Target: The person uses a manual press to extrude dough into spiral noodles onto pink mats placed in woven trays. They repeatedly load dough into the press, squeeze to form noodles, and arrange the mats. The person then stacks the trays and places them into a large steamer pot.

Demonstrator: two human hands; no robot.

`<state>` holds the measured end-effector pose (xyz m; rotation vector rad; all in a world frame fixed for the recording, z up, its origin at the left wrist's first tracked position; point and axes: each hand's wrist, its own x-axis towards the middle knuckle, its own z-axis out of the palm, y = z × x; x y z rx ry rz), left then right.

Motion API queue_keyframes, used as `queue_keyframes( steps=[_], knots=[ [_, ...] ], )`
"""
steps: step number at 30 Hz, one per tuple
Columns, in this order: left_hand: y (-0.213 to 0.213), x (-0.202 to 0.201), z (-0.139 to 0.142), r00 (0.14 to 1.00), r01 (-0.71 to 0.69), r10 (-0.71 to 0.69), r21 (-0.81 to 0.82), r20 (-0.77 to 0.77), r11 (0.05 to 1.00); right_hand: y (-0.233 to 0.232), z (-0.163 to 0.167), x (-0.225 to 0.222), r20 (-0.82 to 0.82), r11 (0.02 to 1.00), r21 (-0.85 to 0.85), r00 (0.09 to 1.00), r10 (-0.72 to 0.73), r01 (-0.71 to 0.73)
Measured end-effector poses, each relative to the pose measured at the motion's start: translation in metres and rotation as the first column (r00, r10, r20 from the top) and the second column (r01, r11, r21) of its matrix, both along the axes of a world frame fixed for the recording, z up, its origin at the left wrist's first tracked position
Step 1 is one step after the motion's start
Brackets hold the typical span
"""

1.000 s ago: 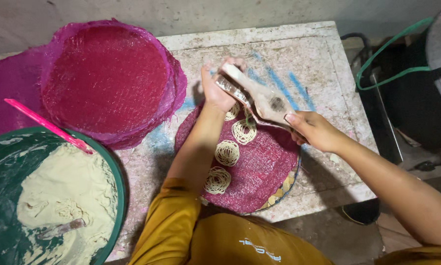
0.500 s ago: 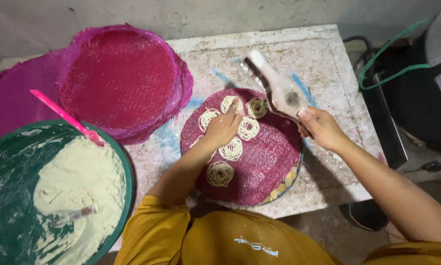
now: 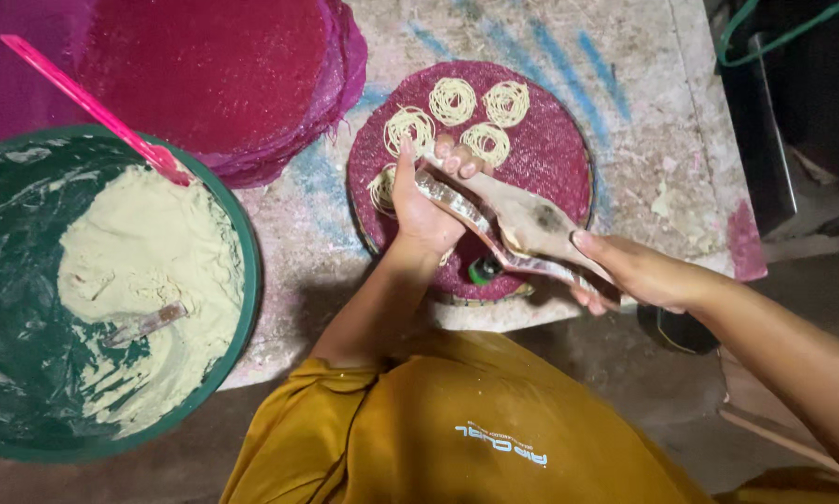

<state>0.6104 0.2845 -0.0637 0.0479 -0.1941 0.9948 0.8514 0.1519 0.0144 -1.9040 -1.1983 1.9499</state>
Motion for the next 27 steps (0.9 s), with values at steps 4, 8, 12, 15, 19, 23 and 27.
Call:
queue_keyframes(
  steps=[4,8,12,15,19,23,27],
  knots=[
    [0.006,-0.008,-0.015,0.999,-0.022,0.021,-0.027,-0.045,0.999,-0.007,-0.008,-0.022,0.301,0.966,0.225,0.952,0.058,-0.13],
    [0.004,-0.019,-0.027,0.998,-0.02,0.022,0.031,-0.062,0.999,-0.019,-0.012,-0.045,0.252,0.95,0.301,0.968,0.007,-0.085],
    [-0.009,-0.008,-0.028,0.988,-0.055,0.038,-0.114,-0.149,0.992,-0.026,0.007,-0.042,0.246,0.975,0.212,0.969,0.01,-0.064],
    [-0.003,0.007,-0.024,0.993,-0.057,0.045,-0.117,-0.106,0.992,-0.02,0.016,-0.037,0.373,0.961,0.261,0.928,-0.015,-0.09],
    [0.016,0.002,-0.02,0.995,-0.053,0.049,-0.047,-0.087,0.997,-0.014,0.008,-0.048,0.383,0.928,0.368,0.919,-0.091,-0.061],
    [0.007,-0.006,-0.021,0.974,-0.091,0.069,-0.097,-0.215,0.991,-0.021,0.008,-0.052,0.3,0.953,0.298,0.953,-0.042,-0.051],
    [-0.005,0.011,-0.015,0.976,-0.134,0.107,-0.133,-0.192,0.982,-0.021,0.018,-0.037,0.446,0.965,0.249,0.894,-0.042,-0.079]
  ],
)
